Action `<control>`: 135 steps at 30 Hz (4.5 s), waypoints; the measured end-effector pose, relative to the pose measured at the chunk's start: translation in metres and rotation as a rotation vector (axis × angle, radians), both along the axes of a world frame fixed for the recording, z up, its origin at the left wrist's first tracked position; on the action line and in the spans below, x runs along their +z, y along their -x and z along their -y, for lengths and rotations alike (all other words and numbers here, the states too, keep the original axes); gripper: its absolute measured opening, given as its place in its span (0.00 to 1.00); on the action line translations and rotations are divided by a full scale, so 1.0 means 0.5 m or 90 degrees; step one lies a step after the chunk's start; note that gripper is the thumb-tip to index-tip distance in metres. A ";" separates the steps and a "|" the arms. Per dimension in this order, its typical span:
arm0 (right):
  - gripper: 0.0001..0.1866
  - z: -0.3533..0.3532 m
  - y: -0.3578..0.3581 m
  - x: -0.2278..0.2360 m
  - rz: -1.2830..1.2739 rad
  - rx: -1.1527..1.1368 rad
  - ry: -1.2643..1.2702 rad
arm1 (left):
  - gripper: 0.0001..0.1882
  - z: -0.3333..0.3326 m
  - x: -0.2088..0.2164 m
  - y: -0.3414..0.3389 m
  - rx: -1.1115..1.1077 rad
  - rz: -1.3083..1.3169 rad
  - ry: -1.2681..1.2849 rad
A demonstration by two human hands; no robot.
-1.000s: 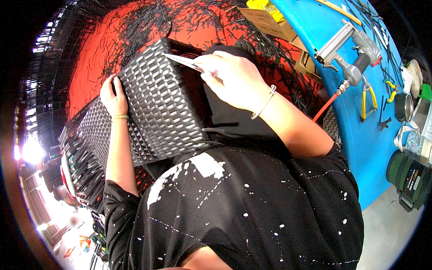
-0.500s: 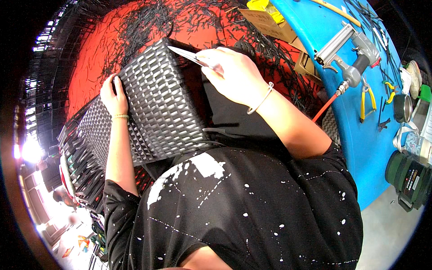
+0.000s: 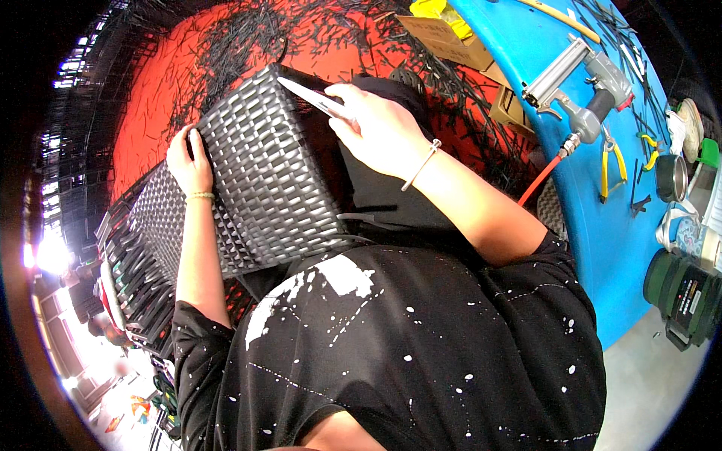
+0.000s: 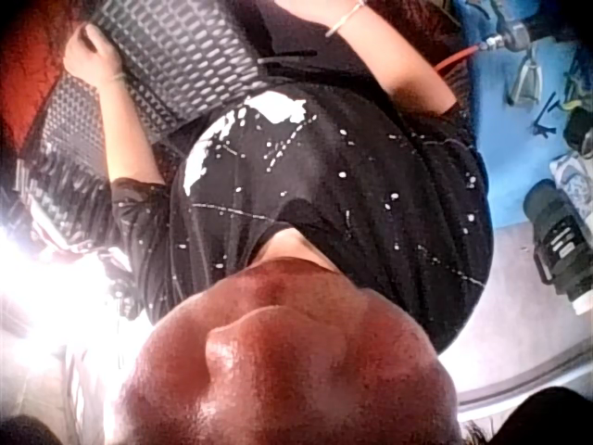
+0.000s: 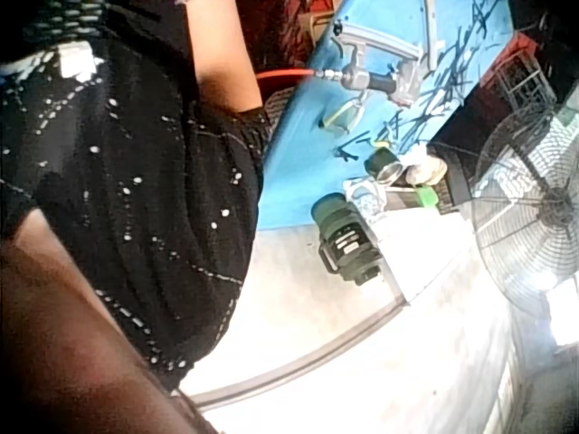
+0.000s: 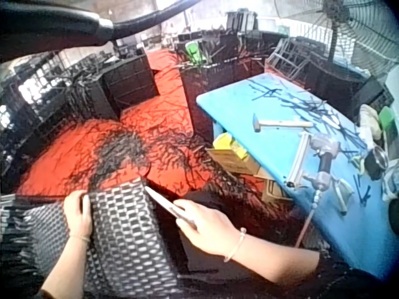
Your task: The person trims excess black wicker strands from the edges of a woven chair seat using a knife. They repeatedly cut protruding strands and pull them away, working along the perimeter of the seat. The person occasionally adjusts the seat's position to access different edges.
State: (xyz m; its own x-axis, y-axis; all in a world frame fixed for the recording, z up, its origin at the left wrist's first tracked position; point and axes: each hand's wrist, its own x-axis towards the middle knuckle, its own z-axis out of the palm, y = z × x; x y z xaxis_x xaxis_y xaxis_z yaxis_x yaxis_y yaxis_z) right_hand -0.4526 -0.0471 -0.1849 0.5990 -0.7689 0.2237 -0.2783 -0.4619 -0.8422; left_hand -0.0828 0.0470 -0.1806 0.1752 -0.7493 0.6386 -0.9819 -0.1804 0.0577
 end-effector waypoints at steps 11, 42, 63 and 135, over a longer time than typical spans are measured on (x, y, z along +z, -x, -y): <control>0.12 0.027 -0.057 -0.026 -0.013 -0.077 -0.020 | 0.14 0.003 0.002 0.004 -0.003 -0.014 -0.002; 0.14 0.044 -0.188 -0.070 0.434 -0.012 -0.552 | 0.13 -0.001 0.005 -0.003 -0.034 -0.009 -0.017; 0.17 0.036 -0.089 -0.011 0.313 0.096 -0.808 | 0.12 -0.001 0.006 0.004 -0.025 -0.012 0.000; 0.22 0.090 0.063 -0.002 0.134 -0.155 -0.183 | 0.17 0.004 -0.007 0.044 0.063 -0.068 0.060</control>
